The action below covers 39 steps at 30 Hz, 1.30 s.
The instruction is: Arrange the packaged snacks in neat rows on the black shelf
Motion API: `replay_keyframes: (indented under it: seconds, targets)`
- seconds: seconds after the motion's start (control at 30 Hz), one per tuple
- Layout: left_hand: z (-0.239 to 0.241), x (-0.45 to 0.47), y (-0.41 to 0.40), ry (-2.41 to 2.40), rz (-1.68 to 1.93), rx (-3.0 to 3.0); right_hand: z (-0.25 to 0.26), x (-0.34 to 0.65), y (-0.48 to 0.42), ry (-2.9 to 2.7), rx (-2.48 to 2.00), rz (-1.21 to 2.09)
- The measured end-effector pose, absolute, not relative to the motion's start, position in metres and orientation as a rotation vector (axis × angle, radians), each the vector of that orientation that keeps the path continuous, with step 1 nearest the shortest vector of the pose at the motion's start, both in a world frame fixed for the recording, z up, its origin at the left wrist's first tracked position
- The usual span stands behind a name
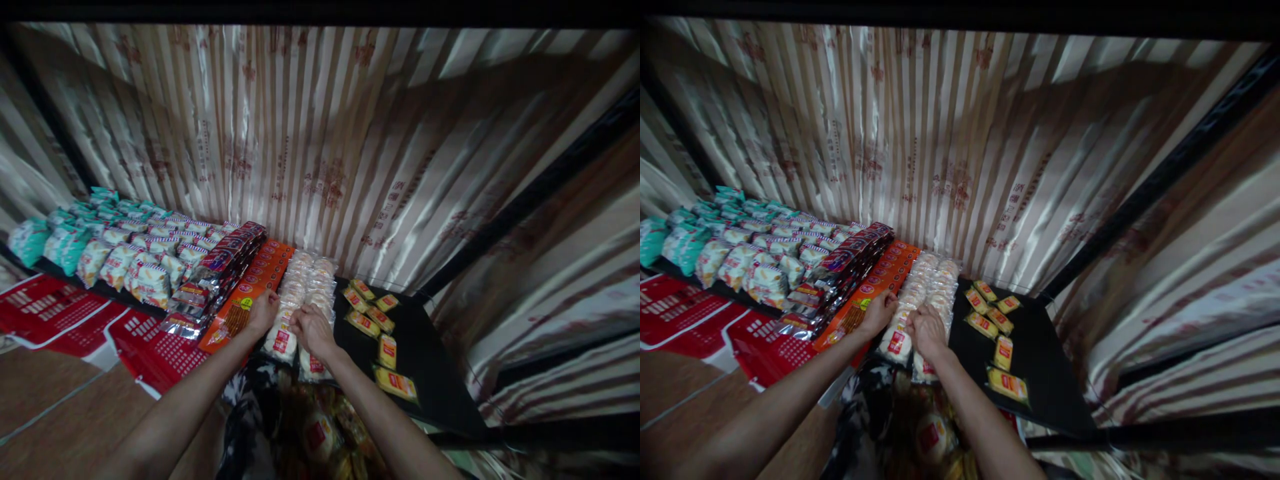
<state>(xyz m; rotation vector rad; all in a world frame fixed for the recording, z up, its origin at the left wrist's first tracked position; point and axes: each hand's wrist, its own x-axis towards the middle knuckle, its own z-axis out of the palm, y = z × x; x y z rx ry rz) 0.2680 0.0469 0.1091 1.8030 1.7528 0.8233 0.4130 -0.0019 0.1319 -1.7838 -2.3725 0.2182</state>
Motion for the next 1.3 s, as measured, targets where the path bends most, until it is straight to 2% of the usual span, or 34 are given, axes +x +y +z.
replay_keyframes:
  seconds: [0.13, 0.33, 0.53, 0.7, 0.87, 1.07, 1.3]
  targets:
    - [0.115, 0.263, 0.013, 1.852, 0.888, 1.93, 0.127, 0.413, -0.003, -2.369, -1.739, 0.189]
    - [0.097, 0.268, -0.043, 1.745, 0.689, 2.156, 0.128, 0.413, -0.002, -2.296, -1.716, 0.171]
    - [0.075, 0.279, -0.037, 1.777, 0.75, 2.282, 0.128, 0.424, -0.015, -2.085, -1.686, 0.163]
    - [0.066, 0.283, -0.036, 1.77, 0.908, 2.261, 0.103, 0.458, -0.044, -1.761, -1.761, 0.093]
    - [0.065, 0.281, -0.039, 1.686, 1.034, 2.227, 0.087, 0.489, -0.049, -1.567, -1.755, 0.157]
    - [0.104, 0.3, 0.006, 1.482, 1.037, 2.285, 0.093, 0.518, 0.006, -1.516, -1.702, 0.184]
    - [0.141, 0.359, 0.131, 1.345, 0.744, 2.456, 0.104, 0.563, 0.115, -1.627, -1.789, 0.189]
